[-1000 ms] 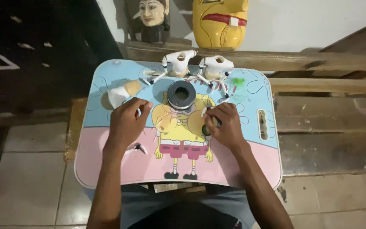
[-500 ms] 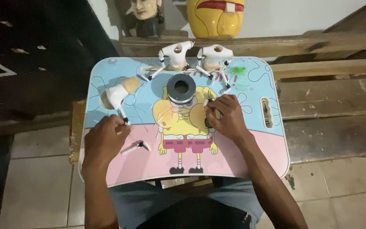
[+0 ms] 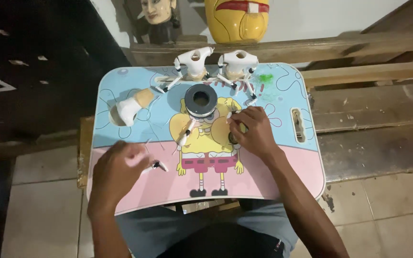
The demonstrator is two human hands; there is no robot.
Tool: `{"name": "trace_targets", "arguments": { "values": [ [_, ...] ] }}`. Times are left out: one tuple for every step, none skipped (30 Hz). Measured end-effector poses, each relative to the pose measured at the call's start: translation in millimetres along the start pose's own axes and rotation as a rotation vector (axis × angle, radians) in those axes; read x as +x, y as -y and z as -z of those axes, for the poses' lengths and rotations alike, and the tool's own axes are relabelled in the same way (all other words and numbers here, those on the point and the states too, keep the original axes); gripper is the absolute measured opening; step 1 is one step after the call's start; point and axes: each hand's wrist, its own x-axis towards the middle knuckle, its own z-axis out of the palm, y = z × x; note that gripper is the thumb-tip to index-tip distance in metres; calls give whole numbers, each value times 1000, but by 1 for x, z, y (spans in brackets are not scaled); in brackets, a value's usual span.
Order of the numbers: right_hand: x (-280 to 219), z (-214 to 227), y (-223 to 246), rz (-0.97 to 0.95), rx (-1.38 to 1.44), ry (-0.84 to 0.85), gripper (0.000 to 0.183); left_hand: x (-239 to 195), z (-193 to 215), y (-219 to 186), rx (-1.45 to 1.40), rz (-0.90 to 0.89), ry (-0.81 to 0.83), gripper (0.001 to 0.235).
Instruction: Assembling small plastic toy components and using scissors to trim parts
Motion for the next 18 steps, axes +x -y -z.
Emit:
{"name": "trace_targets", "arguments": {
  "values": [
    [0,-2,-2,-1,-1,-2,11,1,-1,1,1,-3,0,24],
    [-2,-4,-4,17,-33,40,11,2,-4,3,68,60,106,23],
    [-4,-5,-5,35,-64,83,12,2,-6,5,136,121,212,23],
    [-3,-4,-3,30,-66,81,12,4,-14,13,137,117,215,23],
    [-1,-3,-1,47,-47,71,12,6,-23,20,106,83,192,19],
    [0,-2,2,65,-26,66,13,7,-32,29,71,54,169,17],
    [0,-3,0,62,-26,69,13,7,-36,29,70,55,173,17],
    [-1,-3,-2,83,-49,49,13,8,-40,28,85,-27,158,21],
    [-1,-3,-4,103,-71,29,13,9,-43,28,100,-109,141,26],
    [-2,-3,-2,104,-68,32,13,7,-47,23,100,-105,141,26],
    [-2,-3,1,60,-65,19,12,5,-50,19,12,-217,78,23],
    [0,-2,2,17,-63,5,11,5,-52,13,-76,-333,12,23],
    [0,-1,3,19,-62,5,11,6,-55,7,-76,-331,10,23],
    [0,0,3,18,-65,8,11,8,-58,0,-96,-379,-77,22],
    [1,1,4,17,-68,11,11,10,-61,-6,-116,-427,-165,22],
    [0,-1,2,19,-69,9,11,19,-64,-7,-115,-429,-168,22],
    [0,-2,0,26,-78,0,12,28,-68,-9,-73,-459,-188,18],
    [-2,-3,-1,31,-88,-7,13,35,-72,-11,-32,-488,-206,14]
  ]
}}
